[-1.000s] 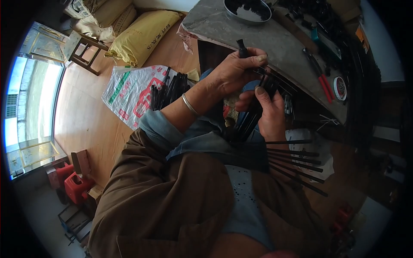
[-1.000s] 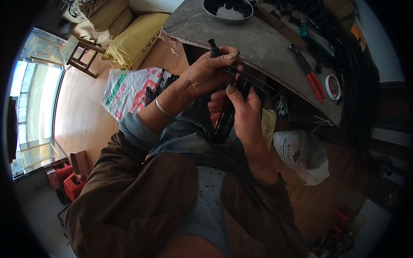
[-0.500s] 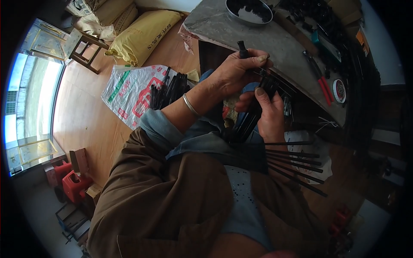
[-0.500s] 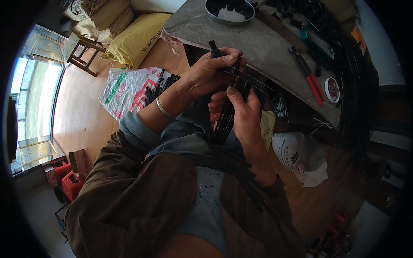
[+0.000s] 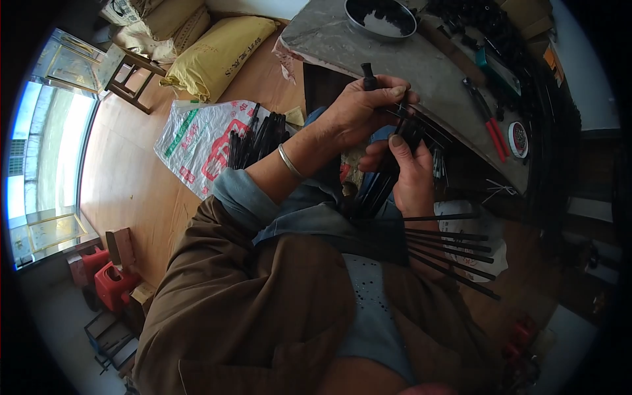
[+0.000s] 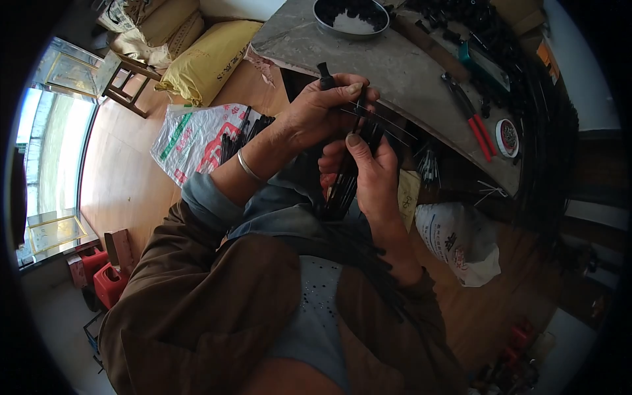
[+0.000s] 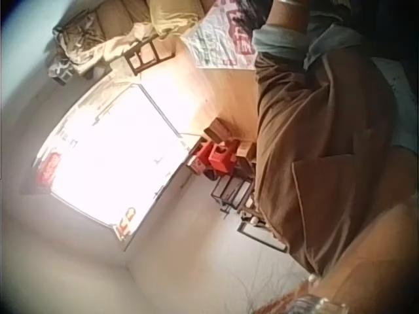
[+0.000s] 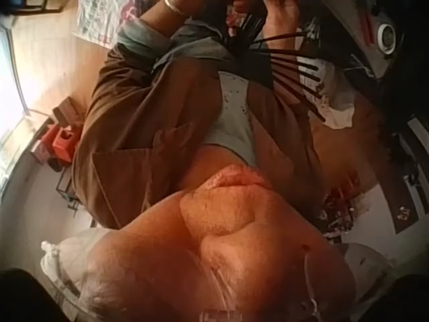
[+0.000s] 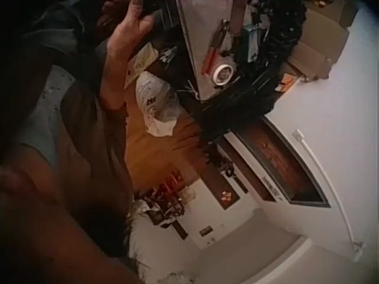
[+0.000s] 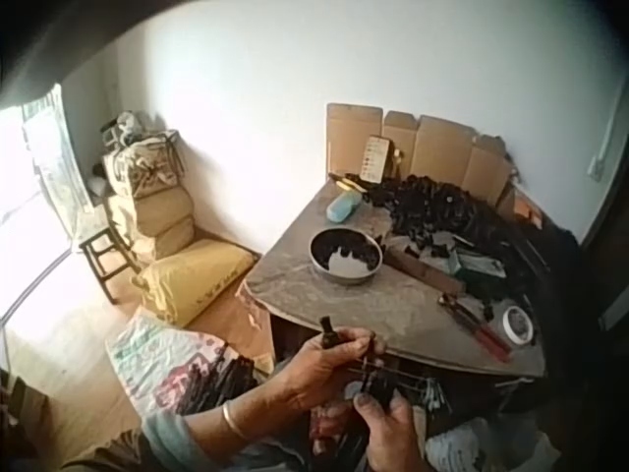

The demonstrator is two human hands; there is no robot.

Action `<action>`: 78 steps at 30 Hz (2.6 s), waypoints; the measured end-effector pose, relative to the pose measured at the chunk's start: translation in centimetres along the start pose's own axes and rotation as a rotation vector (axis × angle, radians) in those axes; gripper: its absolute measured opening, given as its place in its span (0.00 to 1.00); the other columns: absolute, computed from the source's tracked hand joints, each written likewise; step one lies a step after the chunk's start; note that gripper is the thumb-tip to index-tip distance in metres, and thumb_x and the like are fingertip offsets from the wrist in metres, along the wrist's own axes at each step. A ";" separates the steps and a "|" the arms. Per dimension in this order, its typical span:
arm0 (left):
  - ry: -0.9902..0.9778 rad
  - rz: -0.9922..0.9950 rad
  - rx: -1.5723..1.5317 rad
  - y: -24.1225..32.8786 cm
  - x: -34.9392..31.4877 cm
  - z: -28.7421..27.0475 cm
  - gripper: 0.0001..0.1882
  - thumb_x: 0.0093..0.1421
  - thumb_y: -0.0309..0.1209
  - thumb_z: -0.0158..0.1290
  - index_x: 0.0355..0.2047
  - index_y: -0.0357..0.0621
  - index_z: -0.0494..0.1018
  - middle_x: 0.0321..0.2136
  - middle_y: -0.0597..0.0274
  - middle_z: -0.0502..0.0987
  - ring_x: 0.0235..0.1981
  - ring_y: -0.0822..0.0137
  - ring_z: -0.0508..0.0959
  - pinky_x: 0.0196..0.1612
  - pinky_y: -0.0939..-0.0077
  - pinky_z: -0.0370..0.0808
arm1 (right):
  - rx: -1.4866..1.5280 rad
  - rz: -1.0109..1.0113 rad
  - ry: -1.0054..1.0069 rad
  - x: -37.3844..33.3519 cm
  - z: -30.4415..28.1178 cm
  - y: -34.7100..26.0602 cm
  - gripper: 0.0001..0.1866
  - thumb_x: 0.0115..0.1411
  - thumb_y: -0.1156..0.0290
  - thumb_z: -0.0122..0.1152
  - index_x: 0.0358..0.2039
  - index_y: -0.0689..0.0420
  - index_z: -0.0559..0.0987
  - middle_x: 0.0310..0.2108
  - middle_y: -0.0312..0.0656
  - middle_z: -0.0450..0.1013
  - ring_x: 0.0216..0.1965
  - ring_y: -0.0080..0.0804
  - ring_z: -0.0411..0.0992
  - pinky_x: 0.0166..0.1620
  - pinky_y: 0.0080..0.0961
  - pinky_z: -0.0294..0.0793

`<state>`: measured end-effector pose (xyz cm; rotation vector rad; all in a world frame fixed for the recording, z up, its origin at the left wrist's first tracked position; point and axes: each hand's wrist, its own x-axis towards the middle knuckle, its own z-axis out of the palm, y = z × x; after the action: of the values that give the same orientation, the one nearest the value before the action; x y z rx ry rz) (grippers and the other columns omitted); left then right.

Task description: Assembling thin black rods into plastic connectors to create umbrella frames at a workbench.

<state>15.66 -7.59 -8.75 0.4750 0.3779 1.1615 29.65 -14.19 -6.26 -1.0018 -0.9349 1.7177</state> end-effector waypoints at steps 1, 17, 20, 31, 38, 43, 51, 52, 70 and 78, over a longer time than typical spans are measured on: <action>0.014 0.005 0.022 0.1 -0.1 0.2 0.09 0.61 0.26 0.50 0.42 0.39 0.71 0.41 0.51 0.76 0.38 0.60 0.78 0.42 0.66 0.78 | 0.006 -0.006 -0.001 0.0 0.0 0.1 0.12 0.64 0.65 0.52 0.40 0.62 0.70 0.27 0.46 0.75 0.23 0.34 0.76 0.25 0.29 0.79; 0.083 0.081 0.215 0.3 -0.6 1.3 0.10 0.60 0.26 0.53 0.42 0.36 0.72 0.38 0.52 0.78 0.37 0.63 0.79 0.40 0.69 0.79 | -0.003 -0.018 -0.002 0.4 -0.3 0.3 0.13 0.63 0.65 0.53 0.41 0.62 0.69 0.26 0.47 0.75 0.22 0.35 0.76 0.24 0.30 0.79; 0.095 0.076 0.219 0.3 -0.5 1.2 0.10 0.60 0.26 0.53 0.41 0.36 0.72 0.37 0.52 0.78 0.36 0.63 0.79 0.41 0.70 0.79 | 0.004 -0.012 0.013 0.4 -0.2 0.3 0.13 0.63 0.65 0.53 0.40 0.62 0.69 0.26 0.47 0.75 0.22 0.34 0.76 0.24 0.30 0.79; 0.132 0.090 0.245 0.5 -0.7 1.8 0.10 0.59 0.26 0.54 0.41 0.36 0.73 0.35 0.53 0.78 0.34 0.63 0.80 0.37 0.71 0.80 | -0.108 -0.044 0.018 0.1 0.2 -0.3 0.13 0.65 0.66 0.51 0.43 0.63 0.67 0.26 0.45 0.74 0.23 0.30 0.75 0.26 0.25 0.77; 0.141 0.072 0.297 1.0 -0.9 2.4 0.10 0.59 0.26 0.55 0.40 0.37 0.73 0.35 0.53 0.78 0.33 0.64 0.80 0.36 0.72 0.80 | -0.079 -0.032 0.011 -0.1 0.2 -0.2 0.14 0.65 0.65 0.51 0.43 0.62 0.67 0.28 0.46 0.74 0.23 0.31 0.75 0.26 0.25 0.77; 0.109 0.047 0.393 1.8 -0.9 2.3 0.09 0.59 0.27 0.55 0.39 0.39 0.74 0.33 0.56 0.79 0.32 0.67 0.80 0.33 0.76 0.78 | -0.089 -0.033 0.019 0.0 0.3 -0.1 0.14 0.64 0.65 0.52 0.44 0.61 0.67 0.29 0.47 0.74 0.24 0.31 0.75 0.25 0.25 0.77; 0.059 -0.061 0.440 3.2 -0.3 2.0 0.08 0.58 0.27 0.56 0.36 0.34 0.75 0.30 0.56 0.79 0.31 0.68 0.79 0.38 0.77 0.77 | -0.101 -0.046 0.016 -0.3 0.4 -0.2 0.12 0.64 0.66 0.52 0.42 0.61 0.68 0.29 0.45 0.74 0.24 0.29 0.75 0.26 0.24 0.76; 0.076 -0.053 0.508 3.5 -0.3 2.4 0.09 0.57 0.29 0.56 0.35 0.34 0.75 0.29 0.57 0.79 0.30 0.70 0.79 0.35 0.78 0.77 | -0.098 -0.046 0.025 -0.2 0.4 -0.2 0.12 0.64 0.66 0.52 0.42 0.61 0.69 0.29 0.45 0.75 0.24 0.28 0.75 0.27 0.24 0.76; 0.080 -0.058 0.816 3.3 0.4 2.7 0.12 0.57 0.36 0.58 0.28 0.37 0.75 0.16 0.66 0.73 0.14 0.77 0.71 0.16 0.85 0.66 | -0.098 -0.015 0.042 -0.1 0.3 -0.1 0.12 0.63 0.66 0.54 0.41 0.61 0.72 0.29 0.44 0.75 0.23 0.27 0.75 0.23 0.22 0.74; 0.148 -0.080 0.741 2.7 -0.2 2.4 0.17 0.60 0.39 0.55 0.33 0.34 0.76 0.17 0.68 0.71 0.13 0.78 0.66 0.16 0.84 0.63 | -0.101 -0.026 0.048 -0.3 0.4 -0.1 0.11 0.63 0.65 0.54 0.39 0.60 0.73 0.29 0.43 0.74 0.23 0.28 0.73 0.26 0.24 0.75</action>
<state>14.69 -7.25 -5.26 1.0075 0.9583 0.9555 29.41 -14.49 -5.94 -1.0875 -1.0073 1.6310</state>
